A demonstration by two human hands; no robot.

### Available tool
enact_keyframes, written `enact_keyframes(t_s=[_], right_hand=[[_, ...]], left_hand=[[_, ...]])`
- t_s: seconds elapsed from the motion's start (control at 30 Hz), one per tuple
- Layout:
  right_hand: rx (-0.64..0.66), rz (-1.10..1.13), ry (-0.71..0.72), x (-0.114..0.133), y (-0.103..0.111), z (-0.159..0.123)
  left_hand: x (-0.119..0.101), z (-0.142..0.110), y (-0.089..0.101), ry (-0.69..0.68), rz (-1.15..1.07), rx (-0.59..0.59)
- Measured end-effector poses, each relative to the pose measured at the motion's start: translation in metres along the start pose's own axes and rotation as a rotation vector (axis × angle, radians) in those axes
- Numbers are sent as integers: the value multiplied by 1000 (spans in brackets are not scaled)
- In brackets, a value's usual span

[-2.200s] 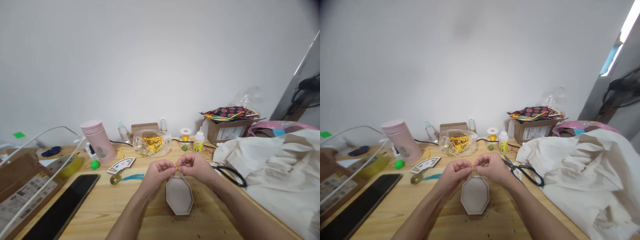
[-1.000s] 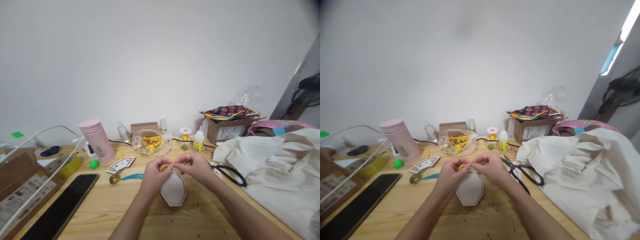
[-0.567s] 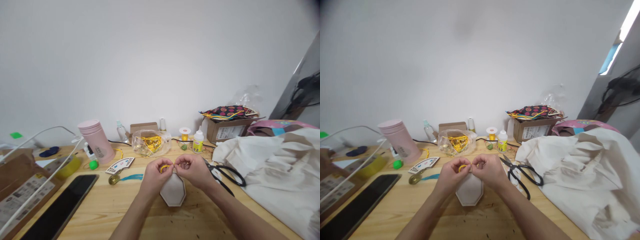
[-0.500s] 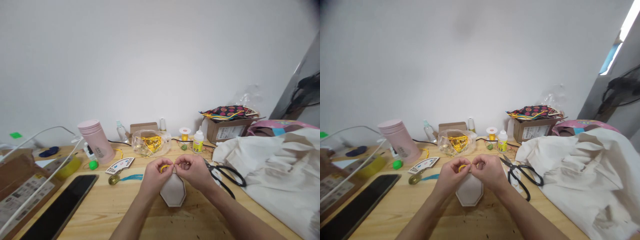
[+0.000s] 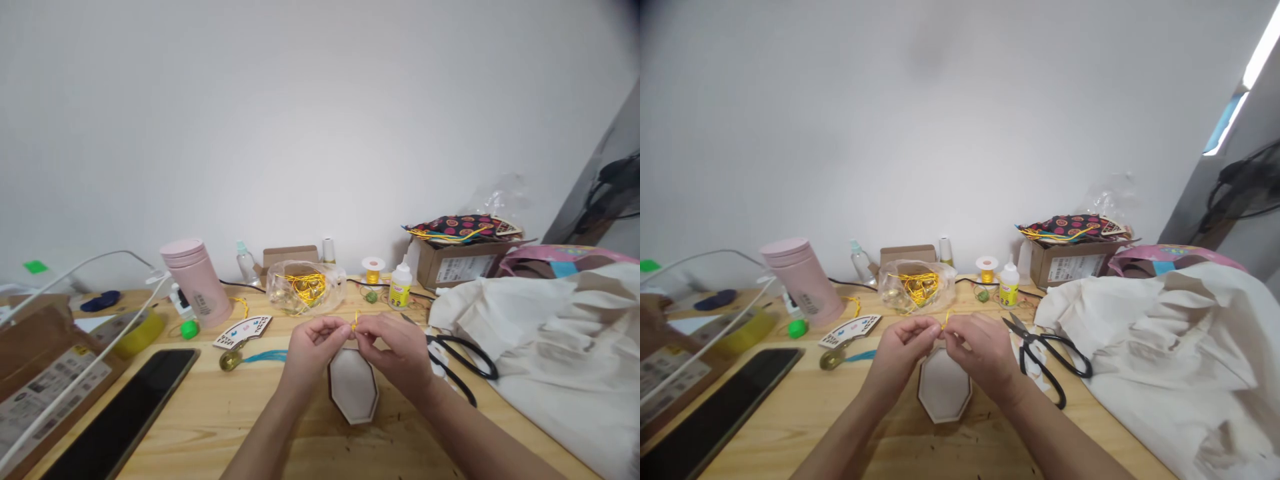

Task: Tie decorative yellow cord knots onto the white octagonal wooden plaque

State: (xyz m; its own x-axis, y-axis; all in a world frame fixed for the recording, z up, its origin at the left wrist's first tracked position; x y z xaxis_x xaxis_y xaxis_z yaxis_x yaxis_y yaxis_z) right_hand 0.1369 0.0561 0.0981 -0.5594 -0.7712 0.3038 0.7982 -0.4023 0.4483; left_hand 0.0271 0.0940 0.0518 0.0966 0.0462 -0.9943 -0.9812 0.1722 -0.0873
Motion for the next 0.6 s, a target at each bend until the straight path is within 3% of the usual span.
enact_keyframes(t_s=[0.17,0.3,0.6], right_hand=[[39,-51,43,1,-4,-1],[34,-51,77,4,-4,0],[-31,27,84,2,0,3]], left_hand=[[14,3,-6,125,-152,100],[17,2,-10,140,-144,177],[13,4,-5,82,-72,131]])
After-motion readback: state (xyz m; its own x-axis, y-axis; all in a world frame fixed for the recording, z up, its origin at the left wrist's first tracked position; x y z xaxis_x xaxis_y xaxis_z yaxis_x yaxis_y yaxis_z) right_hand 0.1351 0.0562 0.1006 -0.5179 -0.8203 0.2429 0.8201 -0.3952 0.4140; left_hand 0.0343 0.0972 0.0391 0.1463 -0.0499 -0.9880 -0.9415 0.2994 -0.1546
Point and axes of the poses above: each hand's wrist, its own z-axis towards the middle knuckle, its own y-axis out of the back of the hand, x = y × z, the point moved 8 cm from there along z, towards the middle knuckle, and after that the axes turned 3 degrees about y, right-handed, at the moved point
